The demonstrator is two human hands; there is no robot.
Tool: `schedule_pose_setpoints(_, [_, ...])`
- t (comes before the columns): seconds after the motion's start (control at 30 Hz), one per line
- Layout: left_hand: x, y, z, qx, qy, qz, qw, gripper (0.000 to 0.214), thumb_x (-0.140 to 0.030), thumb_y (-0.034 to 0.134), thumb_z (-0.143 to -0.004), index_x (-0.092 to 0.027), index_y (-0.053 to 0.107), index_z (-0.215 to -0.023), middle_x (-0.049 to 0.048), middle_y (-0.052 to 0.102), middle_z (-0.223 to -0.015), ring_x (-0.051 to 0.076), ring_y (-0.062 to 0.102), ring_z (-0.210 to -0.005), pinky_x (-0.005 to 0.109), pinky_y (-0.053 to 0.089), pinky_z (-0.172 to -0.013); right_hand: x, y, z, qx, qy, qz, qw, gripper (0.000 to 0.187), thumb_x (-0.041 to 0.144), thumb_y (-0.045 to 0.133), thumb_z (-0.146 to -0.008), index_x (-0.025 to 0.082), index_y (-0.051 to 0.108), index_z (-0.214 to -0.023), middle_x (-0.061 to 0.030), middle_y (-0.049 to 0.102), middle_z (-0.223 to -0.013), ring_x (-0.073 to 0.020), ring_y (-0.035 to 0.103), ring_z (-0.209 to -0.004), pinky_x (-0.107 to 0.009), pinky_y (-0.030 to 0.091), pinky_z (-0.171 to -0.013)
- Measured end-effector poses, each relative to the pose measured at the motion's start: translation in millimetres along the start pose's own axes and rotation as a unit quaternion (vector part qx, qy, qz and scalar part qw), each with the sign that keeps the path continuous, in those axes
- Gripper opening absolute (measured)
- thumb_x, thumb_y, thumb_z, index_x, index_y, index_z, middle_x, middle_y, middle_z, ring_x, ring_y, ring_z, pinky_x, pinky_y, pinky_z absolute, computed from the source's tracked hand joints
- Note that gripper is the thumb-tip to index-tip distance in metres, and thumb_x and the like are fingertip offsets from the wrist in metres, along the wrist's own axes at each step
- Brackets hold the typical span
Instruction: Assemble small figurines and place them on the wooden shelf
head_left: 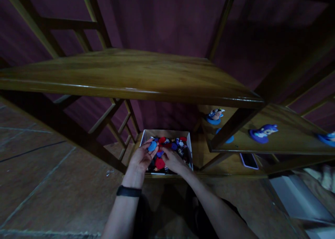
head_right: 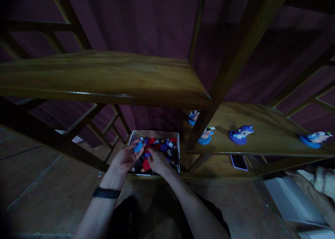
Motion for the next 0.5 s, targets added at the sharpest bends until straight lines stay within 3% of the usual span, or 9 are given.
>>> schedule_pose_setpoints(0.07, [0.2,0.8,1.4,-0.010,-0.005,0.006,1.000,0.020,-0.001,0.047,-0.075,-0.013,0.057,-0.087,0.0070,0.064,-0.075,0.015,0.065,-0.068,0.028,0.055,-0.062,-7.1,-6.9,-1.6,-0.023,0.029,0.036,0.999,0.038,0.014,0.034,-0.084,0.027,0.047,-0.117,-0.0008,0.059,-0.112,-0.0137,0.055,-0.101,-0.024,0.040,-0.086])
schedule_pose_setpoints(0.2, [0.1,3.1,4.6,-0.017,-0.009,0.023,1.000,0.020,0.000,0.047,-0.075,-0.013,0.057,-0.087,0.0073,0.064,-0.076,0.016,0.065,-0.069,0.029,0.055,-0.064,-39.3,-24.5,-3.4,-0.109,0.145,0.168,0.969,0.043,0.008,0.040,-0.078,0.020,0.049,-0.118,-0.0107,0.055,-0.116,-0.0213,0.046,-0.111,-0.033,0.036,-0.091])
schedule_pose_setpoints(0.33, [0.0,3.8,5.3,-0.017,-0.012,0.024,0.999,0.019,0.000,0.047,-0.075,-0.012,0.057,-0.085,0.0069,0.064,-0.073,0.015,0.065,-0.067,0.029,0.055,-0.064,-55.3,-24.8,-5.5,-0.087,0.170,0.215,0.958,0.044,0.004,0.037,-0.078,0.016,0.048,-0.118,-0.0143,0.054,-0.115,-0.0223,0.044,-0.111,-0.034,0.037,-0.089])
schedule_pose_setpoints(0.5, [1.1,2.6,5.6,-0.019,-0.016,0.026,0.999,0.018,0.000,0.048,-0.074,-0.012,0.057,-0.084,0.0078,0.065,-0.074,0.017,0.065,-0.070,0.029,0.055,-0.064,-50.4,-22.1,-6.9,-0.088,0.211,0.211,0.950,0.040,0.005,0.033,-0.080,0.016,0.051,-0.114,-0.0168,0.051,-0.116,-0.0246,0.047,-0.109,-0.036,0.039,-0.085])
Point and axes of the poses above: each hand's wrist, its own z-axis away from the middle knuckle, its own y-axis out of the palm, x = y × z, the point moved 2 cm from there along -z, towards the middle knuckle
